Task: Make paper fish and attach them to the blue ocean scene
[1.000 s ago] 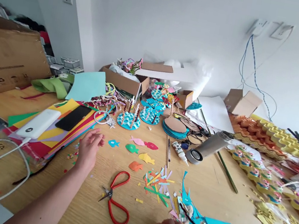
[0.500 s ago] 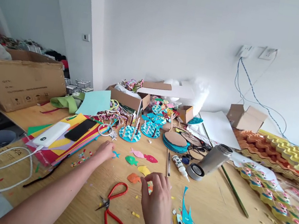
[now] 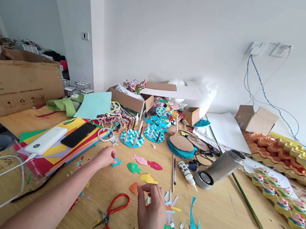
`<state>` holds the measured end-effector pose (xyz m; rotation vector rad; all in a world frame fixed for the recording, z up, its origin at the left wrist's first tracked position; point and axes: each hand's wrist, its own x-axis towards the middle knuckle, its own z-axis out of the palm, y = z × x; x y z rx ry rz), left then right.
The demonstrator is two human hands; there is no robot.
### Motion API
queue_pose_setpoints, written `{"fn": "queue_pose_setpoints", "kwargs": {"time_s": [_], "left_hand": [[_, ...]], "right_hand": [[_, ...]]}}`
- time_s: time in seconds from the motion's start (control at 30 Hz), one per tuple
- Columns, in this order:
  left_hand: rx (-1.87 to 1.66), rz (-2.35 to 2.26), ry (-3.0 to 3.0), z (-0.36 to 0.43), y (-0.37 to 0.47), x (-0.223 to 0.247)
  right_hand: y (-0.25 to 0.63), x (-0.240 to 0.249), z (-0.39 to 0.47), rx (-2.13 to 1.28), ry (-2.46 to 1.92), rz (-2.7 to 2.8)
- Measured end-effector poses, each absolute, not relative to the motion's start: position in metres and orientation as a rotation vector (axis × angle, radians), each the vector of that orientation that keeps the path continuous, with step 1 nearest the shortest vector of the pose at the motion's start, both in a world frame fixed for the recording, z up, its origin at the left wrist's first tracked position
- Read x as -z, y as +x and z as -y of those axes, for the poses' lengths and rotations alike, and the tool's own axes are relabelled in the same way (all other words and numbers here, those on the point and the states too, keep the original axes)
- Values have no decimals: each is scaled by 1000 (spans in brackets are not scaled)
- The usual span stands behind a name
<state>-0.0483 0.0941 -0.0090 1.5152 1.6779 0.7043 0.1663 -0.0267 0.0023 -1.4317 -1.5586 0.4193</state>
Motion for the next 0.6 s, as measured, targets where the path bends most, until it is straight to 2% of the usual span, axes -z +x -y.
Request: {"fn": "queue_pose_setpoints", "kwargs": {"time_s": [0.17, 0.27, 0.4, 0.6], "left_hand": [[-849, -1260, 1397, -51, -19, -9], [-905, -1006, 1246, -24, -6, -17], [-934, -833, 1065, -9, -4, -18], [-862, -799, 1076, -1, -5, -3]], "right_hand": [[157, -11, 21, -964, -1314, 1282], [152, -11, 21, -1178, -1193, 1174], [149, -3, 25, -1249, -1154, 1070], [154, 3, 28, -1154, -1153, 1024]]}}
